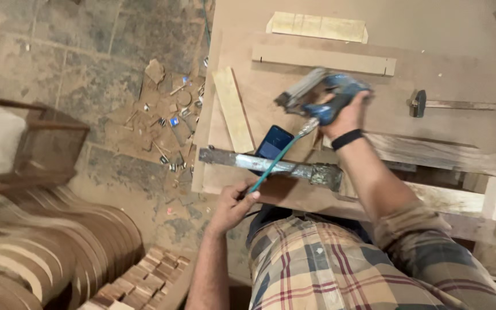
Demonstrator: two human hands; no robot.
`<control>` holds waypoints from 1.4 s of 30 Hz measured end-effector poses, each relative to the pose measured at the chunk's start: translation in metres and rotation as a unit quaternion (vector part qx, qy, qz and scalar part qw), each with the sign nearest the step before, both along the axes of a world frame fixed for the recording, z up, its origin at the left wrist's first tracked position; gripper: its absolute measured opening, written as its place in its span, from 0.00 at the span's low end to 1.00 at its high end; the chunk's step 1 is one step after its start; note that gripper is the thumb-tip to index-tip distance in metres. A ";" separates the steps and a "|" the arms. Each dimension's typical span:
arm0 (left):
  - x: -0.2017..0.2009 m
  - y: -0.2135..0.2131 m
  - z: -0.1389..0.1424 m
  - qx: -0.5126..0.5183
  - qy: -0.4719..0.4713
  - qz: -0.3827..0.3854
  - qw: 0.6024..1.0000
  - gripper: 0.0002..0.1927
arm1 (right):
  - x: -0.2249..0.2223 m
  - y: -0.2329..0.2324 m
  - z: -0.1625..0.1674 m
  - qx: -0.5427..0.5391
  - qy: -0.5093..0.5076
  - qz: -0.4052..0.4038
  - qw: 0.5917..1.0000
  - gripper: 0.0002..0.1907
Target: The person assembles small wooden pieces by applying glue and using a nail gun. They retrieve a piece from a nearby stack, apply glue to the edges, align it with another piece, and fasten it with a nail gun. The process is repeated with additional pieces.
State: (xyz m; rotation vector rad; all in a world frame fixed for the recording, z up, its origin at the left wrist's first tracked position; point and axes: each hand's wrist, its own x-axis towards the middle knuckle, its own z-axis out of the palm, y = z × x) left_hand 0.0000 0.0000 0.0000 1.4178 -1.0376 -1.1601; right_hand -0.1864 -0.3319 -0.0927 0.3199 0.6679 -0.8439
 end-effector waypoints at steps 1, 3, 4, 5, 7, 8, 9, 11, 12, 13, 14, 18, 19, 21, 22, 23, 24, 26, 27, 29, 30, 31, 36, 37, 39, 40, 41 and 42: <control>0.026 -0.004 -0.001 0.025 -0.036 -0.002 0.999 0.18 | 0.031 0.005 0.004 0.012 0.017 0.006 1.000 0.53; 0.051 -0.002 0.002 0.079 -0.060 0.026 0.995 0.16 | 0.056 0.023 0.000 -0.007 0.040 0.045 0.998 0.44; 0.060 -0.004 -0.001 0.106 -0.050 0.059 0.991 0.15 | 0.057 0.026 -0.004 -0.072 0.133 0.150 0.977 0.40; 0.067 -0.006 -0.005 0.132 -0.041 0.092 0.986 0.15 | 0.060 0.026 -0.005 -0.135 0.222 0.252 0.932 0.35; 0.077 -0.009 -0.012 0.163 -0.126 0.070 0.976 0.13 | 0.060 0.029 -0.010 -0.278 0.401 0.436 0.756 0.30; 0.082 -0.011 -0.014 0.175 -0.167 0.061 0.968 0.12 | 0.055 0.036 -0.010 -0.350 0.486 0.511 0.617 0.29; 0.082 -0.011 -0.018 0.155 -0.167 0.041 0.973 0.13 | 0.049 0.043 -0.012 -0.406 0.553 0.569 0.454 0.28; 0.077 -0.012 -0.032 0.116 -0.161 0.000 0.980 0.15 | 0.038 0.061 -0.021 -0.493 0.550 0.517 0.433 0.25; 0.076 -0.016 -0.044 0.128 -0.117 0.039 0.984 0.15 | 0.034 0.066 -0.029 -0.535 0.546 0.491 0.418 0.24; 0.076 -0.016 -0.049 0.143 -0.073 0.078 0.984 0.14 | 0.032 0.072 -0.030 -0.532 0.541 0.484 0.436 0.25; 0.079 -0.014 -0.047 0.156 -0.031 0.119 0.980 0.14 | 0.035 0.078 -0.026 -0.531 0.535 0.476 0.453 0.25; 0.084 -0.021 -0.064 0.095 -0.080 0.199 0.972 0.12 | 0.030 0.092 -0.020 -0.530 0.537 0.516 0.406 0.26; 0.084 -0.022 -0.067 0.056 -0.095 0.203 0.973 0.12 | 0.028 0.097 -0.016 -0.530 0.550 0.524 0.376 0.28; 0.079 -0.011 -0.072 0.011 -0.140 0.189 0.972 0.12 | 0.021 0.116 -0.009 -0.529 0.574 0.537 0.321 0.31; 0.078 -0.006 -0.074 0.006 -0.167 0.171 0.971 0.13 | 0.017 0.123 -0.004 -0.567 0.574 0.506 0.305 0.27; 0.077 -0.001 -0.076 0.000 -0.193 0.153 0.969 0.13 | 0.011 0.129 0.001 -0.604 0.572 0.475 0.287 0.24; 0.073 0.003 -0.079 -0.003 -0.227 0.127 0.965 0.12 | 0.005 0.135 0.007 -0.639 0.570 0.441 0.268 0.21; 0.064 0.010 -0.077 -0.011 -0.295 0.072 0.953 0.11 | -0.014 0.147 0.024 -0.698 0.538 0.363 0.301 0.18; 0.055 0.013 -0.074 0.023 -0.323 0.080 0.943 0.11 | -0.030 0.152 0.032 -0.723 0.522 0.324 0.316 0.16; 0.035 0.004 -0.073 0.074 -0.364 0.089 0.924 0.11 | -0.059 0.163 0.047 -0.687 0.573 0.322 0.310 0.14; 0.025 -0.003 -0.068 0.030 -0.401 0.094 0.911 0.12 | -0.075 0.169 0.055 -0.663 0.604 0.319 0.307 0.13; 0.013 -0.009 -0.065 -0.019 -0.433 0.093 0.896 0.14 | -0.093 0.174 0.060 -0.628 0.608 0.329 0.358 0.13; -0.048 -0.094 -0.043 -0.147 -0.389 -0.037 0.909 0.16 | -0.180 0.194 0.070 -0.547 0.635 0.281 0.468 0.09; -0.060 -0.107 -0.036 -0.155 -0.374 -0.093 0.910 0.16 | -0.196 0.195 0.071 -0.547 0.638 0.260 0.475 0.09; -0.099 -0.140 -0.032 -0.191 -0.364 -0.180 0.894 0.16 | -0.233 0.195 0.068 -0.552 0.644 0.212 0.485 0.09; -0.123 -0.155 -0.032 -0.216 -0.371 -0.209 0.878 0.17 | -0.251 0.194 0.064 -0.539 0.657 0.190 0.492 0.09; -0.146 -0.168 -0.032 -0.239 -0.380 -0.237 0.862 0.17 | -0.271 0.191 0.064 -0.527 0.667 0.168 0.500 0.08; -0.172 -0.178 -0.030 -0.249 -0.386 -0.256 0.851 0.22 | -0.292 0.185 0.061 -0.516 0.675 0.148 0.506 0.08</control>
